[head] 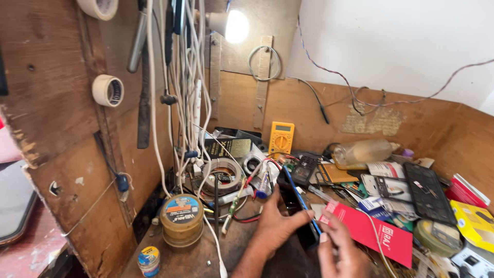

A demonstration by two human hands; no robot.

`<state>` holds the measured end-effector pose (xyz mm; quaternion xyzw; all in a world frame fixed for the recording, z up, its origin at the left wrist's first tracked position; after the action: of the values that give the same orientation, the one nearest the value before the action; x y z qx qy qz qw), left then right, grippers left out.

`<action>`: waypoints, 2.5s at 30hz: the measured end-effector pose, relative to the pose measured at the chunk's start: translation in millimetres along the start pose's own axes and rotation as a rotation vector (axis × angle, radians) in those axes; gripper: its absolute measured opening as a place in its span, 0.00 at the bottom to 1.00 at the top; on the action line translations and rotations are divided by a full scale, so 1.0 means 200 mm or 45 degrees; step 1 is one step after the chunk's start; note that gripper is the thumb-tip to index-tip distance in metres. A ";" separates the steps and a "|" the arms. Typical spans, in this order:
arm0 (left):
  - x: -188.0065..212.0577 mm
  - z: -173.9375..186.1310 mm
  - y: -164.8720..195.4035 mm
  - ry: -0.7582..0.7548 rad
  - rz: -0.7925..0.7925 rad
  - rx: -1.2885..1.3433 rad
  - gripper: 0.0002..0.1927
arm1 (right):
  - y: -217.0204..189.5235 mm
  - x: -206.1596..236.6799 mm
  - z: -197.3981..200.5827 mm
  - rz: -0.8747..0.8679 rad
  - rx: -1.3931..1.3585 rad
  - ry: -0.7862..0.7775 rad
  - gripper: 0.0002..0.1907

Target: The person uses a metal prying tool to separate the back cover of a blue smartphone. They carefully work the tool along the edges to release clips, then lift the back cover to reveal the internal battery and components.

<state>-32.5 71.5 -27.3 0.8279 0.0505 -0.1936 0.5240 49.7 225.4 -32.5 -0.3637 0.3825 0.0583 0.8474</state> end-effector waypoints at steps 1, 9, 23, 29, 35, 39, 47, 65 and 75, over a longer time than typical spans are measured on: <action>0.00 -0.02 0.00 -0.032 0.014 0.053 0.43 | 0.02 -0.03 0.02 -0.044 -0.041 -0.052 0.24; 0.04 -0.09 0.07 0.069 -0.117 -0.271 0.62 | 0.00 -0.48 0.00 0.050 0.217 -0.510 0.18; 0.04 -0.11 0.05 0.058 -0.175 -0.570 0.67 | -0.08 -0.52 0.00 0.173 0.422 -0.513 0.17; 0.05 -0.12 0.06 0.031 -0.187 -0.536 0.67 | -0.08 -0.52 -0.01 0.116 0.447 -0.543 0.16; 0.04 -0.11 0.04 0.033 -0.163 -0.539 0.67 | -0.12 -0.53 -0.02 0.156 0.433 -0.470 0.14; 0.05 -0.12 0.04 0.016 -0.208 -0.585 0.66 | -0.11 -0.56 -0.01 0.104 0.460 -0.436 0.13; 0.03 -0.09 0.01 0.053 -0.176 -0.484 0.66 | -0.15 -0.60 -0.04 0.105 0.478 -0.467 0.15; 0.02 -0.09 0.01 0.024 -0.120 -0.324 0.65 | -0.22 -0.73 -0.15 0.000 0.459 -0.707 0.16; 0.05 -0.04 -0.04 0.088 0.322 0.337 0.55 | 0.06 -0.57 -0.07 -0.236 -0.014 -0.747 0.32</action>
<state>-23.0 80.2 -35.4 0.8954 -0.0621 -0.1026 0.4287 -42.7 244.2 32.6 -0.3691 0.0862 0.0854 0.9214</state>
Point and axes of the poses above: each hand's wrist, its own x-axis away from the middle knuckle, its own z-axis out of the back of the hand, y = z × x, the point moved 7 cm from there along -x, towards the middle knuckle, and after that the axes turned 13 degrees about x, right-handed, at the moved point
